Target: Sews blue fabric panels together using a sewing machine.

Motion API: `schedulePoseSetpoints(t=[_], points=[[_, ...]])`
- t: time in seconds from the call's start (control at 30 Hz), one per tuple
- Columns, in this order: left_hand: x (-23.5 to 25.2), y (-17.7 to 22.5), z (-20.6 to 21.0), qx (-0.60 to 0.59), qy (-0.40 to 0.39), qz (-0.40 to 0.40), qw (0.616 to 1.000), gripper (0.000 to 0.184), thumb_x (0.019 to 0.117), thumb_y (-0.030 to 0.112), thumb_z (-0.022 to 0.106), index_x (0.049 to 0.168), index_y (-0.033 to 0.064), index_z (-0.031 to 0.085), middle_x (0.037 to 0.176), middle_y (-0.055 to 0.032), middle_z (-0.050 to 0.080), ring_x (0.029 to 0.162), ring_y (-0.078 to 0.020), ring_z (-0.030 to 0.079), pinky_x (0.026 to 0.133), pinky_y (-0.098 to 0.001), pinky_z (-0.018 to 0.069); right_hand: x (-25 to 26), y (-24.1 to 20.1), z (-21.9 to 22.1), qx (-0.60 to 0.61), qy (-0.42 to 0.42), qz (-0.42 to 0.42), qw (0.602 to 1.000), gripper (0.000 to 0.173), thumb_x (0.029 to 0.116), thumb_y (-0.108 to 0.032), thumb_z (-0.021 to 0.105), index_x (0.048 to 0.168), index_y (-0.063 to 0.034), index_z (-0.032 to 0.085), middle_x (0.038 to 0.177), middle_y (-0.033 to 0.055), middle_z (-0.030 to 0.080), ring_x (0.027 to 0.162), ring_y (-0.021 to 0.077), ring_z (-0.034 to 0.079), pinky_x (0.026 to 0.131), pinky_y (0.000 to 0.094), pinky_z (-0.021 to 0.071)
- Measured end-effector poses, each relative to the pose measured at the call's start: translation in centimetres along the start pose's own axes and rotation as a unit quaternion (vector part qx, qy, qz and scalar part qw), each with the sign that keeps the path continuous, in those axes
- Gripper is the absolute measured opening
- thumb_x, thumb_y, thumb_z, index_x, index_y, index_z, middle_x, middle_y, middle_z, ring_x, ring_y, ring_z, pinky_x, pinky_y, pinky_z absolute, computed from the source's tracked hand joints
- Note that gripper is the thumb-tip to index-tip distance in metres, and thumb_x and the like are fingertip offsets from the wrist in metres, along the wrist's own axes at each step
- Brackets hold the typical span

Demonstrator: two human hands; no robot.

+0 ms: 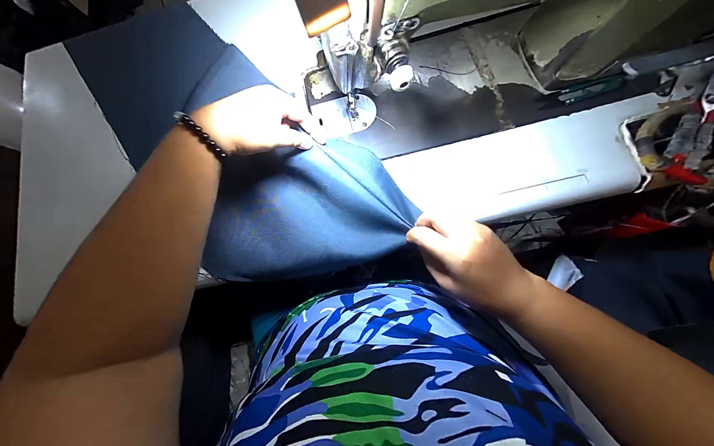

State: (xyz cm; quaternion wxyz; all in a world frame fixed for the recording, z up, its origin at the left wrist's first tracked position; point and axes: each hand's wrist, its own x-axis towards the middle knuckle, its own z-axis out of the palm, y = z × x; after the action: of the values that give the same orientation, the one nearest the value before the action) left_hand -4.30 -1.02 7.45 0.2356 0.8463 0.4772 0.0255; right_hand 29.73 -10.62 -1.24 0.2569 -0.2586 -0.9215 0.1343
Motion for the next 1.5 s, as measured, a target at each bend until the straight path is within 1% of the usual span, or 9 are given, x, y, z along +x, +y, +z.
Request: schedulePoseSetpoints(t=[0.1,0.27,0.4,0.73,0.93,1.1,1.23,1.33,1.5], points=[[-1.7,1.4,-2.4,0.026,-0.03,0.028,0.999,0.016,0.0939,0.022,0.067,0.097,0.0098,0.076,0.094,-0.0036,0.071,0.085,-0.0107,0.064,0.078,-0.0342,0.0509,-0.9,-1.4,0.6,0.246,-0.004,0.092,0.965,0.021,0.0864,-0.003,0.054,0.088,-0.0096,0.074,0.091,0.0016,0.065,0.085,0.0071,0.062,0.073,0.0212,0.0529],[0.0,2.5,-1.8,0.017,-0.111,-0.044,0.993,0.022,0.0931,0.019,0.072,0.074,0.0107,0.066,0.075,0.0004,0.06,0.068,-0.0101,0.055,0.063,-0.0354,0.0422,-1.7,-1.7,3.9,0.747,-0.121,0.251,0.604,0.03,0.0959,0.002,0.049,0.081,-0.0191,0.065,0.094,-0.0078,0.065,0.093,0.0029,0.062,0.084,0.0235,0.0533],[3.2,3.1,0.4,0.087,-0.149,-0.139,0.975,0.021,0.096,0.027,0.073,0.081,0.0119,0.073,0.084,-0.0084,0.067,0.084,-0.0266,0.063,0.075,-0.0553,0.0447,-1.5,-1.0,4.4,0.752,-0.153,0.324,0.554,0.027,0.0978,0.003,0.047,0.085,-0.0148,0.062,0.089,-0.004,0.066,0.085,0.0047,0.064,0.078,0.0236,0.0549],[5.5,3.9,2.4,0.189,-0.122,-0.137,0.965,0.015,0.0946,0.03,0.071,0.09,0.0166,0.076,0.108,-0.0108,0.07,0.115,-0.0347,0.06,0.09,-0.0667,0.0375,-1.7,0.0,4.8,0.742,-0.134,0.367,0.545,0.026,0.0956,0.006,0.053,0.083,-0.0136,0.064,0.086,-0.0032,0.067,0.078,0.0037,0.064,0.07,0.0199,0.0536],[2.6,6.1,5.7,0.187,0.113,-0.177,0.96,0.021,0.0839,0.018,0.08,0.103,0.0124,0.074,0.127,-0.0205,0.059,0.122,-0.0462,0.05,0.083,-0.063,0.0404,-2.0,0.6,5.5,0.752,-0.136,0.34,0.548,0.026,0.0947,0.006,0.053,0.084,-0.013,0.068,0.09,-0.0021,0.069,0.08,0.0041,0.065,0.072,0.0205,0.0546],[-0.3,5.3,10.4,0.217,0.274,-0.108,0.931,0.021,0.0997,0.02,0.059,0.1,0.0154,0.079,0.103,-0.0161,0.065,0.103,-0.0388,0.059,0.083,-0.0571,0.0378,-1.8,0.8,5.2,0.742,-0.143,0.343,0.559,0.025,0.0948,0.005,0.055,0.085,-0.0128,0.071,0.091,-0.0024,0.071,0.08,0.0035,0.066,0.072,0.0196,0.0554],[-2.4,4.5,12.7,0.188,0.233,-0.068,0.952,0.042,0.1047,0.026,0.041,0.133,0.0104,0.068,0.144,-0.0071,0.062,0.141,-0.0299,0.049,0.108,-0.0595,0.0313,-1.6,0.5,4.8,0.713,-0.137,0.36,0.585,0.026,0.0933,0.006,0.056,0.087,-0.0124,0.073,0.09,-0.004,0.072,0.079,0.0017,0.066,0.071,0.0178,0.0554],[-3.3,4.0,12.8,0.114,0.16,-0.079,0.977,0.057,0.1044,0.038,0.034,0.151,0.0092,0.049,0.16,-0.0062,0.046,0.152,-0.0233,0.036,0.12,-0.0613,0.0183,-1.5,-0.2,4.2,0.663,-0.126,0.364,0.641,0.023,0.0925,0.005,0.059,0.089,-0.0109,0.075,0.09,-0.0059,0.072,0.078,0.0003,0.066,0.071,0.0175,0.0547],[-2.5,3.6,12.7,0.087,0.173,-0.071,0.978,0.052,0.1037,0.039,0.038,0.138,0.0085,0.062,0.157,-0.0086,0.049,0.152,-0.0297,0.036,0.115,-0.075,0.0141,-1.0,-1.0,2.6,0.495,-0.075,0.271,0.822,0.018,0.0915,-0.001,0.061,0.093,-0.0069,0.078,0.095,-0.0047,0.074,0.088,-0.0041,0.067,0.08,0.0147,0.0554]])
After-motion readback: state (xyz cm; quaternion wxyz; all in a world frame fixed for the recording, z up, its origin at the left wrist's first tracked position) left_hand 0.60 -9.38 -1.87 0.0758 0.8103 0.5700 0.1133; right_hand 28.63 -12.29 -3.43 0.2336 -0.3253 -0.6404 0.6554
